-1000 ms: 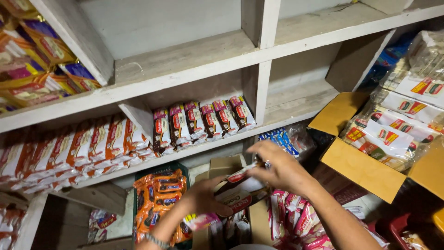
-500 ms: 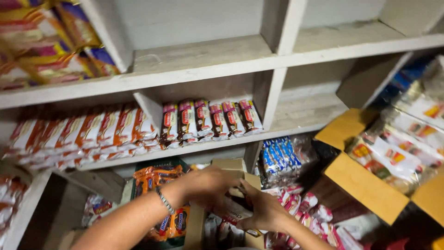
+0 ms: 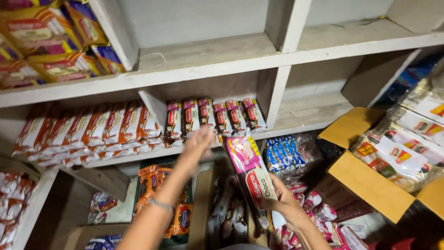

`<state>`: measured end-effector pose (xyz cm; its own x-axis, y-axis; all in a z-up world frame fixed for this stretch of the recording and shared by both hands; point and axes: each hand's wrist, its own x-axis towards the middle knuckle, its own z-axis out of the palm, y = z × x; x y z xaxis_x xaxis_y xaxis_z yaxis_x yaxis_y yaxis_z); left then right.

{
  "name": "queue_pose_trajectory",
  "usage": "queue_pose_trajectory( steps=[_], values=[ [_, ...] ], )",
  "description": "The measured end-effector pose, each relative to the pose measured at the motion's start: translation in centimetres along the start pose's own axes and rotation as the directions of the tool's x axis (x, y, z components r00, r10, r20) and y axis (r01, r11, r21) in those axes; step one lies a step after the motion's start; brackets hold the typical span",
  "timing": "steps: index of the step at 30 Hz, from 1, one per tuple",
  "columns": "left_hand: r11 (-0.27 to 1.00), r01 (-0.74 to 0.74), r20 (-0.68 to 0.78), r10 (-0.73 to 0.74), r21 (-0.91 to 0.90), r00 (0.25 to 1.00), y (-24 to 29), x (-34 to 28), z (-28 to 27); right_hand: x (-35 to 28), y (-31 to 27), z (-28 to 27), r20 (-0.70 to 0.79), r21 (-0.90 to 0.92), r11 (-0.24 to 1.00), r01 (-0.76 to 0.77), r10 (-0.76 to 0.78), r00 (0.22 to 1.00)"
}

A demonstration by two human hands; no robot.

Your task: Stocking and organizing snack packages on store shelves.

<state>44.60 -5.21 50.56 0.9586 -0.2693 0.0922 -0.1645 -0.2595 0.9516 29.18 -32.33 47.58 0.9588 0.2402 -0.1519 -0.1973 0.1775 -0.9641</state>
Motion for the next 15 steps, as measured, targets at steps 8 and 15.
queue_pose_trajectory(
  steps=[8, 15],
  values=[
    [0.554, 0.226, 0.228, -0.067, -0.801, 0.971, 7.6, -8.3, 8.2, 1.6, -0.5, 3.0, -0.167, 0.140, 0.990, 0.036, -0.012, 0.986],
    [0.660, 0.097, 0.061, -0.078, -0.745, 0.995, 7.4, -6.6, 8.9, 0.9, -1.7, 4.0, -0.123, 0.227, 0.973, 0.048, -0.020, 0.992]
  ],
)
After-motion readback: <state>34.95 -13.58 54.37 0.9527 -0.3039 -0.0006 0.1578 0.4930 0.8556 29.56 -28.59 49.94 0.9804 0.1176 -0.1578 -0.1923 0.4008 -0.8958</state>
